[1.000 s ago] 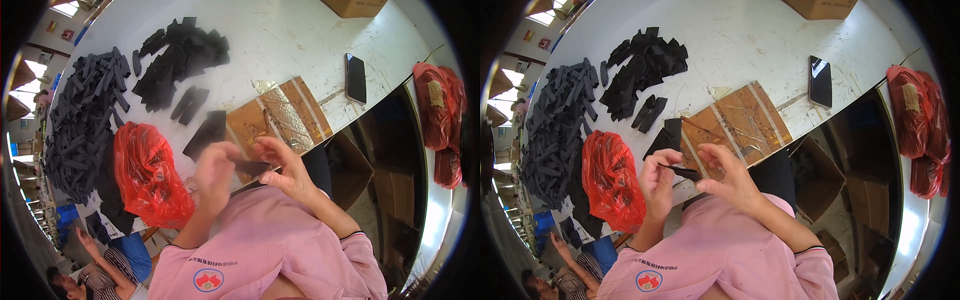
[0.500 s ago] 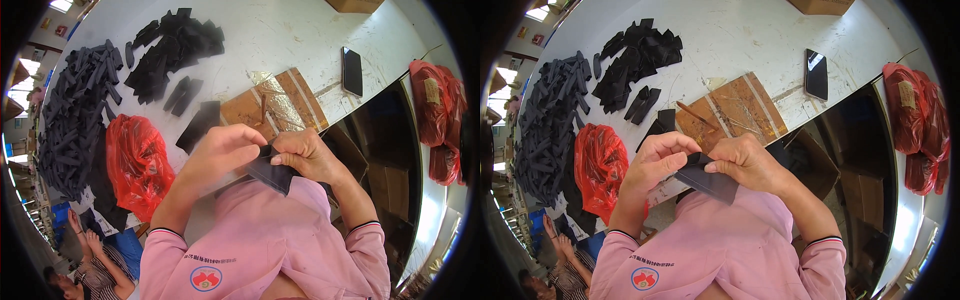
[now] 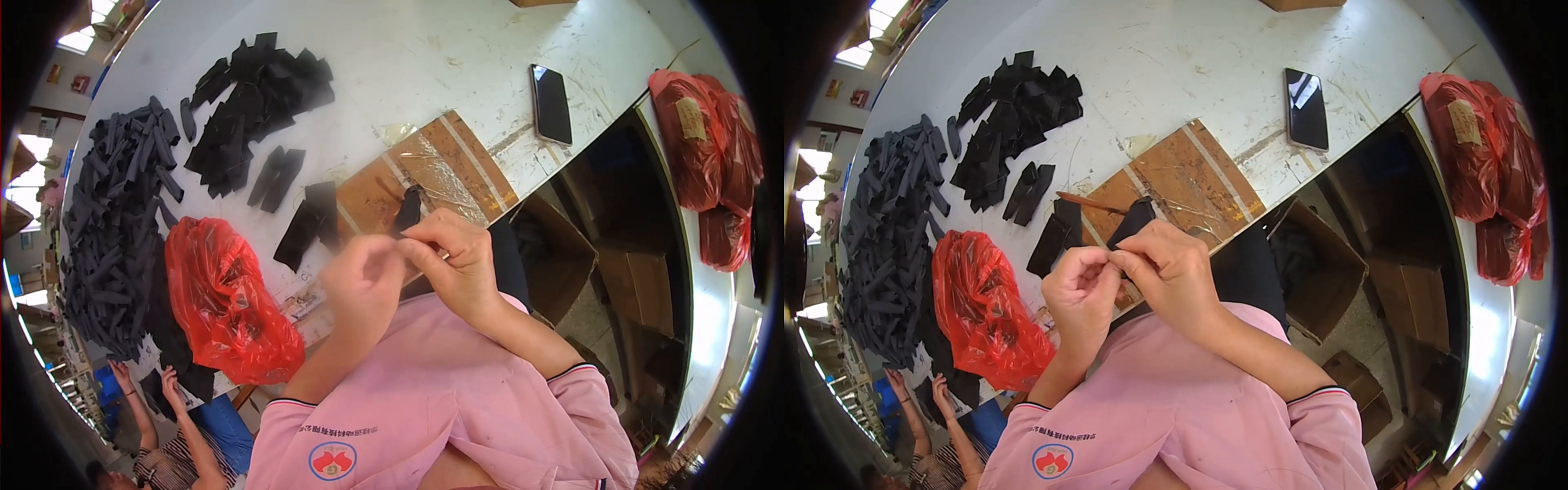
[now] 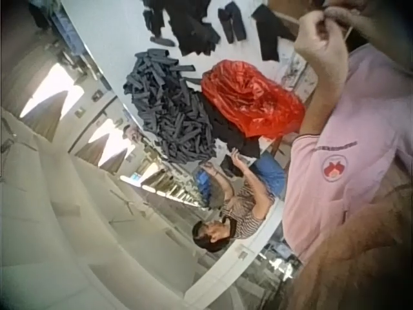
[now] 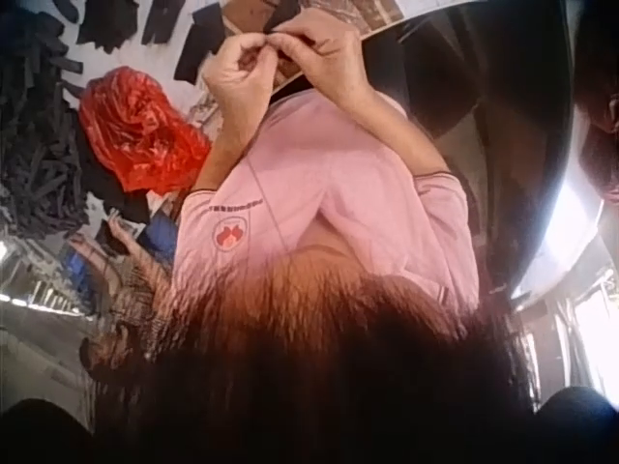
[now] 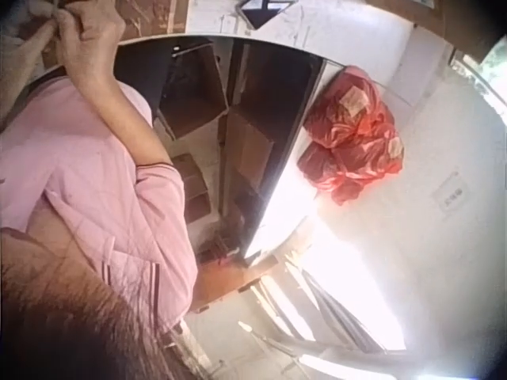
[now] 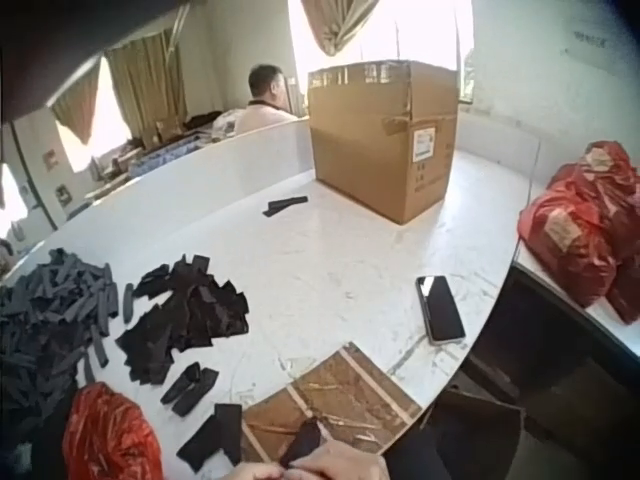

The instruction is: Picking up, folding, and aligning small black rectangular fabric or leather components on a worktable.

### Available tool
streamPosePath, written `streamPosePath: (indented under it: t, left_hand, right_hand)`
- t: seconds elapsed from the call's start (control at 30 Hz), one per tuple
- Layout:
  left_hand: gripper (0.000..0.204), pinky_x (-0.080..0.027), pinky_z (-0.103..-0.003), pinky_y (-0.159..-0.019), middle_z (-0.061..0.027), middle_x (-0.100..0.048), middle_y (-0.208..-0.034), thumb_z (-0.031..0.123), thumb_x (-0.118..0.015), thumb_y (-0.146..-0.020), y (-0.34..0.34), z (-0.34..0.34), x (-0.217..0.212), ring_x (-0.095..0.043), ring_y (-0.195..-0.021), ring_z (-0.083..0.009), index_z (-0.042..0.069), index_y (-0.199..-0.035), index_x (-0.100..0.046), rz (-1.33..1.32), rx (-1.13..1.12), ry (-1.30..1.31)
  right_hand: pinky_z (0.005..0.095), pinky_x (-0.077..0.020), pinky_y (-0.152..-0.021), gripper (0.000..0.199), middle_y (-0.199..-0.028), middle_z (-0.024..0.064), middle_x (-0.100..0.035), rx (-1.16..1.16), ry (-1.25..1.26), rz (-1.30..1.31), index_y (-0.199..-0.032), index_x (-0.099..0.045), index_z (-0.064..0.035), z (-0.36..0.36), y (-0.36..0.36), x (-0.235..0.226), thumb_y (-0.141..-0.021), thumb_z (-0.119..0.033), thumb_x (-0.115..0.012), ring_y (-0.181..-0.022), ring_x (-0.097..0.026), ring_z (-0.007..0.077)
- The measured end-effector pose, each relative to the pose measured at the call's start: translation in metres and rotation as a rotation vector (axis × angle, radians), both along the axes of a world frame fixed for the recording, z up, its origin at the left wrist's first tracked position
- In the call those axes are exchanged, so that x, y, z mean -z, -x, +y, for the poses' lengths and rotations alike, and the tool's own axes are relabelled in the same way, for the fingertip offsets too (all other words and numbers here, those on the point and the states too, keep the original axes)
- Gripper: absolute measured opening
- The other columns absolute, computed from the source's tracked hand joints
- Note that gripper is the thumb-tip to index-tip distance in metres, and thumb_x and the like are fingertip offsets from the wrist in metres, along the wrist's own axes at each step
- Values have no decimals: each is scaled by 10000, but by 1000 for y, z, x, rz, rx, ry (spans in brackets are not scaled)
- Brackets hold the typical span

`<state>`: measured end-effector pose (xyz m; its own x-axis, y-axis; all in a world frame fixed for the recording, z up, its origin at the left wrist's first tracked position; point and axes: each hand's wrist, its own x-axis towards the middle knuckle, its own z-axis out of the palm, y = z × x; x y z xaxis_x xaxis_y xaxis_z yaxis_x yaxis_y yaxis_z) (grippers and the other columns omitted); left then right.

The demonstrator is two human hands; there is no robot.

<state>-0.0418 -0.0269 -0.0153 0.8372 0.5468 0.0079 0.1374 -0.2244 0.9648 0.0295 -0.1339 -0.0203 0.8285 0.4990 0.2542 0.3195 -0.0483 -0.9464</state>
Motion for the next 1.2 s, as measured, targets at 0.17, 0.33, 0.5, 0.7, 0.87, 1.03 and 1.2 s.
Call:
streamPosePath:
  t: [0.17, 0.33, 0.5, 0.7, 0.87, 1.03, 1.2]
  left_hand:
    - [116, -398, -170, -440, -75, -583, -703, -87, -554, -729, -5, -2, 17, -520, -526, -63, -5, -810, -536, -148, -211, -98]
    - [236, -268, -145, -398, -64, -537, -782, -75, -498, -713, -1, 23, 0, -393, -470, -24, 5, -932, -458, -174, 208, 1030]
    - [245, -296, -138, -427, -38, -521, -764, -89, -484, -692, -4, 11, 6, -411, -525, -23, -10, -925, -480, -102, 28, 473]
    - [198, -261, -141, -349, -73, -557, -734, -110, -475, -698, -11, 6, 5, -354, -398, -19, -28, -876, -497, -167, -114, 407]
    - [185, -282, -138, -371, -99, -562, -742, -82, -492, -694, 8, 18, -3, -383, -398, -37, -35, -872, -470, -170, 192, 884]
    - [602, -356, -182, -362, -227, -556, -949, -151, -417, -575, 14, 16, -28, -483, -476, -89, -76, -1171, -371, -201, 495, 959]
    - [258, -388, -140, -425, -97, -562, -844, -20, -585, -755, 4, -5, -40, -493, -536, -47, -43, -1001, -510, -192, 143, 254]
  right_hand:
    - [345, -432, -547, 97, -678, 107, -477, 127, 144, -366, -734, -547, 3, 13, 2, 18, -648, -22, -583, -647, -508, 275]
    - [267, -434, -565, 53, -645, 83, -557, -36, -94, 267, -703, -599, 11, 6, -2, 23, -656, -4, -579, -601, -544, 211]
    - [203, -365, -526, 113, -645, -40, -508, -417, -394, 1122, -744, -577, -33, -2, 2, 21, -784, -137, -594, -572, -441, 52]
    - [187, -328, -498, 170, -606, -32, -471, -373, -345, 954, -725, -516, -57, 4, -2, 17, -822, -192, -554, -545, -406, 48]
    - [201, -354, -596, 142, -696, -19, -492, -404, -350, 899, -736, -525, -44, -3, -2, 6, -815, -162, -535, -650, -431, 62]
    - [219, -382, -733, 72, -872, -15, -517, -456, -522, 920, -824, -565, -55, -6, 0, -6, -807, -125, -560, -840, -479, 73]
    - [224, -391, -626, 76, -854, 39, -522, -269, -263, 262, -802, -529, -13, -5, -10, -30, -805, -86, -551, -731, -484, 112]
